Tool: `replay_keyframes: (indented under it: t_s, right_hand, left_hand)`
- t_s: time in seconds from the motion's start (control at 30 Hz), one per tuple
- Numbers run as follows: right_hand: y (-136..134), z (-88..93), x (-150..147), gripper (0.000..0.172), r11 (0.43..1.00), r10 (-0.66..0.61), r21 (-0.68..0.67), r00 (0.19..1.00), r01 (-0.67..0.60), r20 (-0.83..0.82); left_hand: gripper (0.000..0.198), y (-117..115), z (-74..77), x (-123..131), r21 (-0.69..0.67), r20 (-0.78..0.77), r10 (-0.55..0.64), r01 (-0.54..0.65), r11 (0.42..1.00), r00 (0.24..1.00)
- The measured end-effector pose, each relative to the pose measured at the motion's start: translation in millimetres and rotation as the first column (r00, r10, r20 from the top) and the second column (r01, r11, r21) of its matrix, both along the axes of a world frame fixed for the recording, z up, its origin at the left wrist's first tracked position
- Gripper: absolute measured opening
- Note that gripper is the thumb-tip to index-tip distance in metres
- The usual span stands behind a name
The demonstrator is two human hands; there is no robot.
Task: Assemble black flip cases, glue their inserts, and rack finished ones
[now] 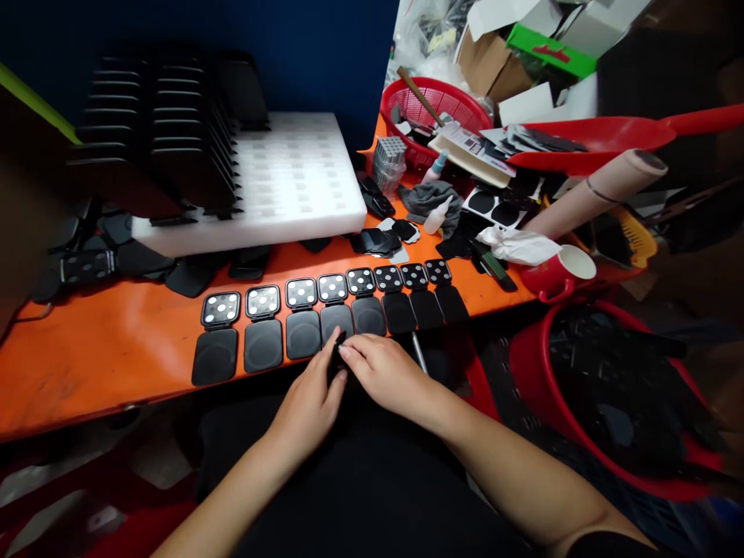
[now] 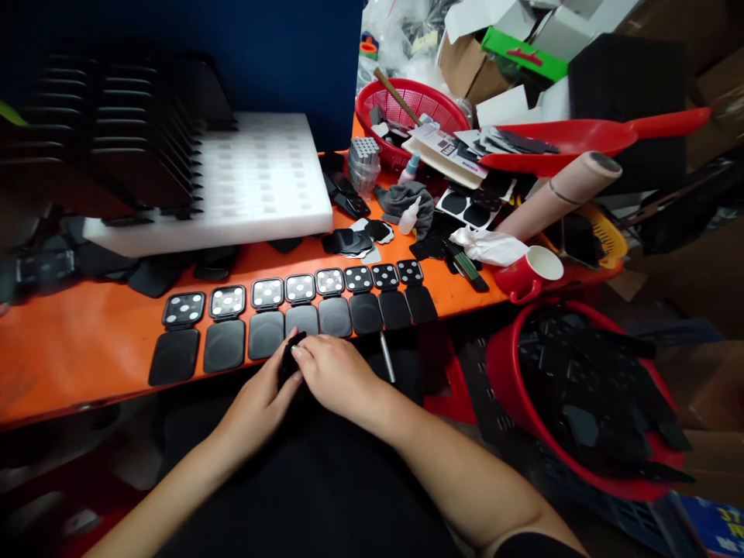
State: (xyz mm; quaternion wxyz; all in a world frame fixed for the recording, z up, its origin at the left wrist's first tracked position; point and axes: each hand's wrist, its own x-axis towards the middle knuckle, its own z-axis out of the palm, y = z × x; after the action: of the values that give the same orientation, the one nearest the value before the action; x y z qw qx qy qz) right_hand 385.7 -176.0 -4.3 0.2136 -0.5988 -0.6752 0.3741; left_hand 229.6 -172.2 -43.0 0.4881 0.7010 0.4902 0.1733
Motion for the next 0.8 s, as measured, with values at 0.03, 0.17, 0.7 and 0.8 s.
replay_keyframes:
  t_s: [0.03,0.17,0.7,0.8]
  right_hand:
    - [-0.6,3.5,0.1,0.024,1.000,0.015,0.022,0.999,-0.016,0.047]
    - [-2.5,8.5,2.0,0.025,0.998,0.021,0.055,0.994,-0.027,0.103]
    - [-3.2,-13.8,-11.4,0.024,0.968,-0.251,-0.128,0.888,0.218,-0.385]
    - [-0.8,-15.1,-12.5,0.030,0.929,-0.338,-0.344,0.690,0.136,-0.640]
  left_hand:
    - [0.055,0.9,4.1,-0.4,0.059,-0.067,-0.030,0.034,0.998,0.997]
    - [0.053,2.1,14.9,0.0,0.168,-0.211,-0.068,0.105,0.980,0.975]
    - [0.047,-2.2,6.1,5.8,0.129,-0.059,0.017,-0.009,0.992,0.998]
    - [0.036,5.7,6.1,3.7,-0.095,0.187,0.196,-0.181,0.979,0.963]
